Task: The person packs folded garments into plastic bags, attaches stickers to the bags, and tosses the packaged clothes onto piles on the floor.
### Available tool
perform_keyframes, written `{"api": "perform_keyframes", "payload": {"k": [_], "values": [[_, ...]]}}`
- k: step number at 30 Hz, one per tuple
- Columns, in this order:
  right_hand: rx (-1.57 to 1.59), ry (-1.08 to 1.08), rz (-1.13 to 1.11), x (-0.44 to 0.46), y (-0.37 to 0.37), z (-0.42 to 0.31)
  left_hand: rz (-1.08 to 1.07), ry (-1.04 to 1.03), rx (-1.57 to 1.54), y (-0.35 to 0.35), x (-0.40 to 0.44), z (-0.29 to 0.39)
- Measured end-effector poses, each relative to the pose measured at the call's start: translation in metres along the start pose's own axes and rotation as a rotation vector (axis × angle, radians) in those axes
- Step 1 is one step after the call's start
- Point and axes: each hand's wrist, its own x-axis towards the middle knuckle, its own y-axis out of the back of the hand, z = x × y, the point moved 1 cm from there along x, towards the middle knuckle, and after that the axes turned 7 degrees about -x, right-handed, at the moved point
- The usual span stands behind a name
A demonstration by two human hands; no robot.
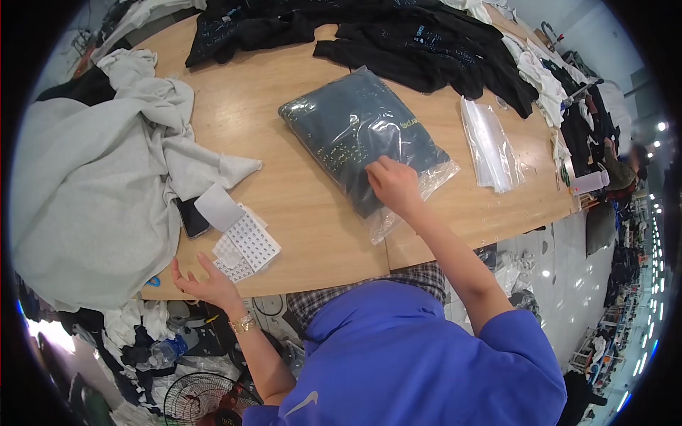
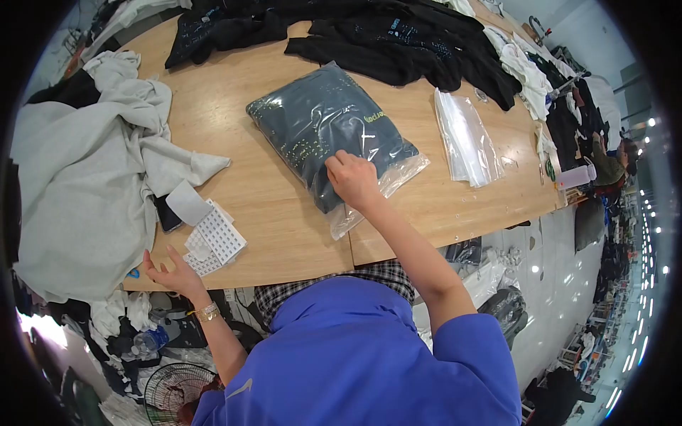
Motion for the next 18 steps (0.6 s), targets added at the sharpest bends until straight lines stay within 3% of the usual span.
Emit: {"api": "perform_keyframes", "payload": {"k": [4, 7, 10, 13, 18], "values": [[-0.152, 0.156, -0.305, -0.015, -0.011, 0.005, -0.030, -0.013, -0.106, -0.001, -0.004, 0.020], [-0.197, 0.258, -0.215, -0.020, -0.005, 0.006, -0.054, 0.001, -0.113, 0.004, -0.010, 0.019], [-0.018, 0.232, -0.258, -0.021, -0.005, 0.019, -0.057, 0.008, -0.108, 0.007, -0.017, 0.008], [0.159, 0.017, -0.276, -0.012, 0.000, 0.019, -0.058, 0.000, -0.120, 0.006, -0.020, 0.007], [0.014, 0.143, -0.332, -0.013, -0.014, 0.019, -0.091, 0.009, -0.157, 0.006, -0.016, 0.014]]}}
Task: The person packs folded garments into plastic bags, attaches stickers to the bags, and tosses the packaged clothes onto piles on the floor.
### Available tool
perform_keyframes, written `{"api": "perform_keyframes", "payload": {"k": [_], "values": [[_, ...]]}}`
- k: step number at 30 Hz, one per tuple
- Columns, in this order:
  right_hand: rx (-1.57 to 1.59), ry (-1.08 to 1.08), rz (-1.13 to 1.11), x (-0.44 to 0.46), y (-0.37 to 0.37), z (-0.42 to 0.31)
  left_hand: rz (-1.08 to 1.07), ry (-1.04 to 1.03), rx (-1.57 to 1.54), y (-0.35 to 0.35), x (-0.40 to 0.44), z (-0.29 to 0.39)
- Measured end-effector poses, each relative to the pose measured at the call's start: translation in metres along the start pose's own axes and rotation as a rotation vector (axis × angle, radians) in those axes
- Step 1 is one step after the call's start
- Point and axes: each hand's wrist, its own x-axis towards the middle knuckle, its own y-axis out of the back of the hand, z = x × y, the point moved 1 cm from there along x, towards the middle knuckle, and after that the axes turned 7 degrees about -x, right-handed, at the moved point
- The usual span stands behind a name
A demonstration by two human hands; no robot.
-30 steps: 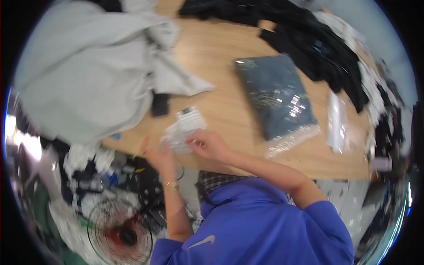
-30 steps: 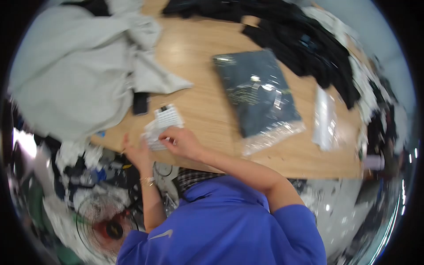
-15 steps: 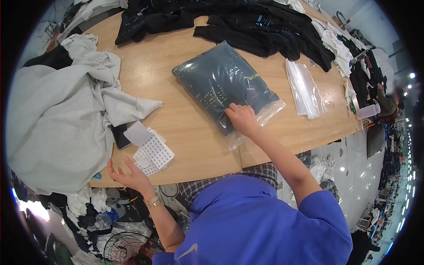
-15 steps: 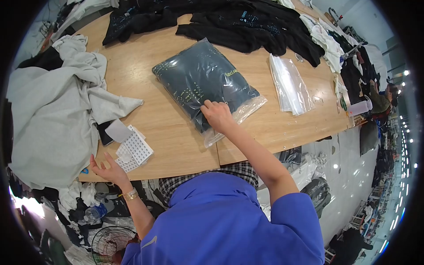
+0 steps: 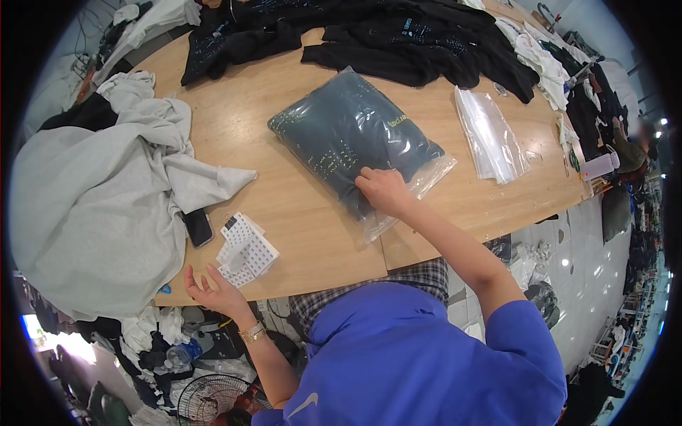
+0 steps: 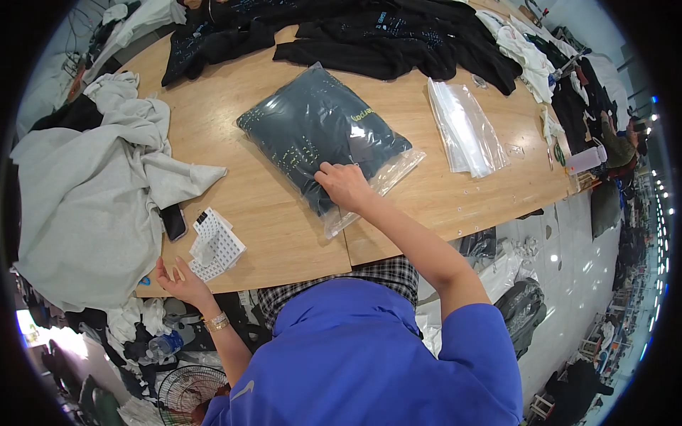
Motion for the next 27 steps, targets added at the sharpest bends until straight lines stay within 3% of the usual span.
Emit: {"api": "perform_keyframes", "payload": {"k": [4, 7, 10, 13, 16, 18, 21, 23, 24, 27], "values": [[-0.108, 0.095, -0.194, 0.009, 0.008, 0.003, -0.013, -0.012, -0.048, -0.004, 0.002, 0.006], [-0.120, 0.176, -0.209, 0.005, 0.012, 0.003, -0.022, -0.012, -0.077, -0.007, 0.000, 0.008], [0.082, 0.179, 0.023, -0.008, 0.019, 0.009, -0.026, -0.020, -0.085, -0.007, -0.002, 0.007], [0.092, 0.164, -0.022, -0.014, 0.018, 0.014, -0.029, -0.004, -0.076, -0.007, -0.004, 0.005], [0.485, -0.027, -0.087, 0.011, 0.027, 0.046, -0.042, -0.008, -0.093, -0.006, 0.000, 0.011], [0.687, -0.359, 0.158, 0.031, 0.047, 0.081, -0.039, -0.020, -0.119, -0.007, 0.001, 0.014], [0.261, -0.638, 0.240, 0.040, 0.014, 0.140, -0.041, -0.070, -0.174, -0.014, 0.004, 0.012], [0.618, -0.797, -0.041, 0.021, -0.034, 0.160, -0.062, -0.146, 0.008, -0.019, 0.009, 0.011], [0.662, -0.886, -0.110, 0.010, -0.017, 0.149, -0.031, -0.195, 0.060, -0.025, 0.009, 0.021], [0.840, -0.943, -0.134, -0.031, -0.003, 0.108, -0.145, -0.197, -0.274, -0.050, 0.015, 0.001]]}}
